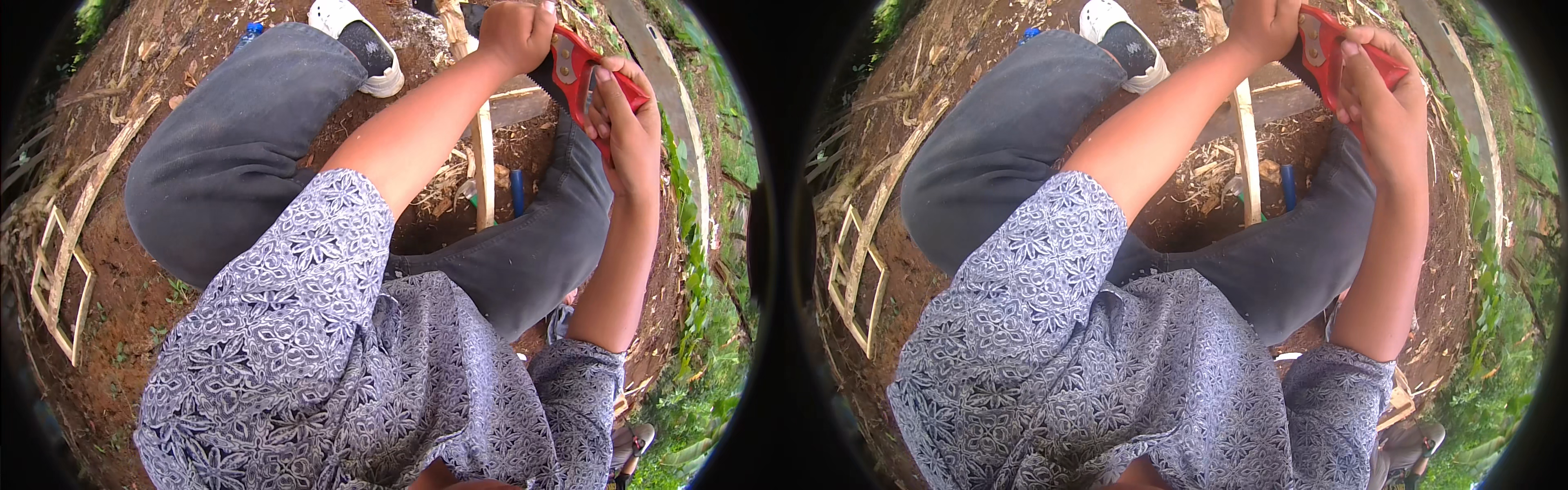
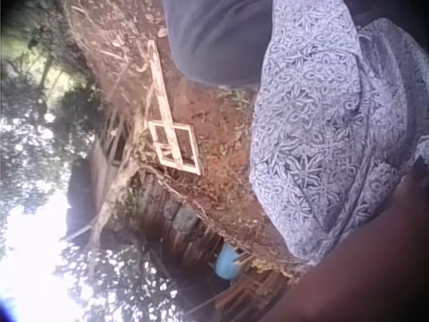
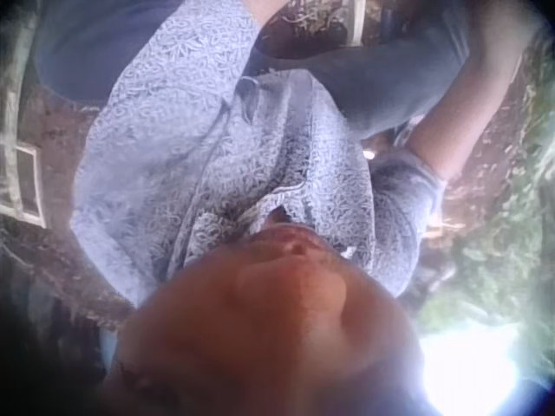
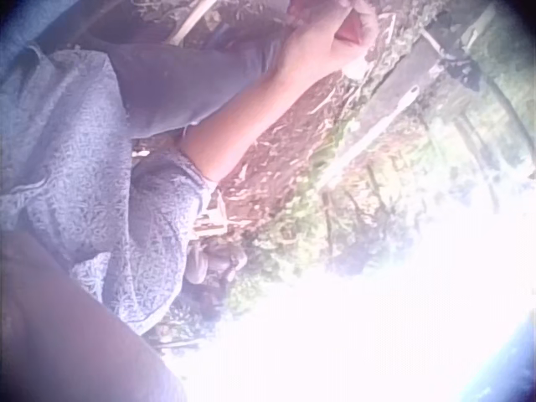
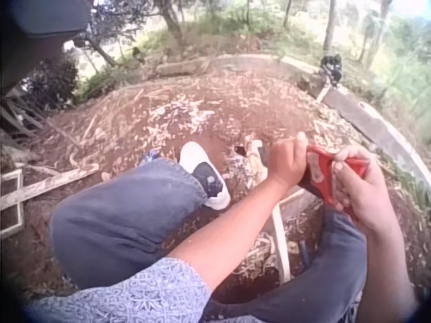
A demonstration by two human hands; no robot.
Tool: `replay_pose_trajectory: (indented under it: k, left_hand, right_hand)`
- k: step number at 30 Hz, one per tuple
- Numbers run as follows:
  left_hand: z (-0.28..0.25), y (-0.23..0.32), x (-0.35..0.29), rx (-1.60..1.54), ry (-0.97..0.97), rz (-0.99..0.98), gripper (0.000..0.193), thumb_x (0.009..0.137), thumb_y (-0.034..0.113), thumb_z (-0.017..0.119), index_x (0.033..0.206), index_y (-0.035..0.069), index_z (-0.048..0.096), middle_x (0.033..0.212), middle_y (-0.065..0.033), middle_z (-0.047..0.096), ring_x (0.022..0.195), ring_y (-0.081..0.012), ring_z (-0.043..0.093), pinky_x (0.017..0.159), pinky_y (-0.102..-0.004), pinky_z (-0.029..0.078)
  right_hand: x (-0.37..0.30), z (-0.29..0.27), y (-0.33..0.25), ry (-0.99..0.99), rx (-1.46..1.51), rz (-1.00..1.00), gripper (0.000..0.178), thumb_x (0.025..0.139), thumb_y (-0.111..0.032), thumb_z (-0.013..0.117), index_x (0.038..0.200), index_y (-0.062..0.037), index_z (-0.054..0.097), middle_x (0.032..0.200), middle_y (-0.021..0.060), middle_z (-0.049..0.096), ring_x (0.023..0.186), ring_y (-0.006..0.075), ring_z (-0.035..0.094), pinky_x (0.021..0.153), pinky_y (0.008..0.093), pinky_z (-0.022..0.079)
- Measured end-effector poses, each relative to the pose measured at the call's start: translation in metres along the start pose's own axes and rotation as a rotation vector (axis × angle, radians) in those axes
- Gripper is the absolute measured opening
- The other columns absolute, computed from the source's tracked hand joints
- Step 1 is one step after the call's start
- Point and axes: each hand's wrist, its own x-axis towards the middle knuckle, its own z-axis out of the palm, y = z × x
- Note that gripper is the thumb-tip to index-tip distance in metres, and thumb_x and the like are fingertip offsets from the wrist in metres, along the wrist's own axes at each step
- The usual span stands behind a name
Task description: The person sits on the ground and uses a chisel and hammer to carve a wooden piece, then switches to a hand saw to cut the wood. The person continues to shape the wood with the chisel and hammer.
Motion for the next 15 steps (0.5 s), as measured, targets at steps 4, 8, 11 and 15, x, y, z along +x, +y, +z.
replay_pose_trajectory:
  k: [4, 8, 11, 15]
  left_hand:
    - [0.011, 0.056, -0.010, -0.048, 0.094, 0.088, 0.052, 0.100, 0.029, 0.044, 0.054, 0.008, 0.059, 0.055, -0.0186, 0.057, 0.055, -0.0415, 0.060, 0.055, -0.0505, 0.049]
    - [0.010, 0.051, -0.010, -0.086, 0.110, 0.119, 0.053, 0.100, 0.029, 0.045, 0.053, 0.008, 0.057, 0.054, -0.0178, 0.057, 0.055, -0.0421, 0.060, 0.057, -0.0516, 0.049]
    - [-0.003, 0.011, -0.009, -0.019, -0.011, -0.076, 0.056, 0.103, 0.033, 0.040, 0.061, 0.004, 0.062, 0.063, -0.0235, 0.061, 0.063, -0.0457, 0.063, 0.061, -0.0543, 0.049]
    - [0.005, -0.005, 0.007, -0.038, 0.262, 0.115, 0.054, 0.100, 0.031, 0.043, 0.055, 0.006, 0.059, 0.059, -0.0209, 0.060, 0.058, -0.0436, 0.062, 0.058, -0.0529, 0.049]
  right_hand:
    - [-0.040, -0.036, -0.029, -0.036, -0.026, -0.034, 0.018, 0.102, -0.013, 0.063, 0.117, -0.0045, 0.061, 0.068, -0.0059, 0.048, 0.053, 0.0018, 0.038, 0.047, 0.0206, 0.032]
    - [-0.039, -0.027, -0.021, 0.024, -0.043, -0.050, 0.017, 0.102, -0.013, 0.062, 0.116, -0.0044, 0.061, 0.068, -0.0054, 0.049, 0.053, 0.0019, 0.038, 0.047, 0.0200, 0.031]
    - [-0.009, 0.001, 0.003, 0.012, 0.006, -0.052, 0.017, 0.102, -0.015, 0.063, 0.115, -0.0044, 0.062, 0.068, -0.0053, 0.050, 0.052, 0.0018, 0.038, 0.048, 0.0197, 0.032]
    - [0.004, 0.004, -0.004, -0.006, -0.067, -0.020, 0.021, 0.101, -0.017, 0.065, 0.117, -0.0044, 0.062, 0.068, -0.0069, 0.049, 0.053, 0.0013, 0.039, 0.050, 0.0197, 0.033]
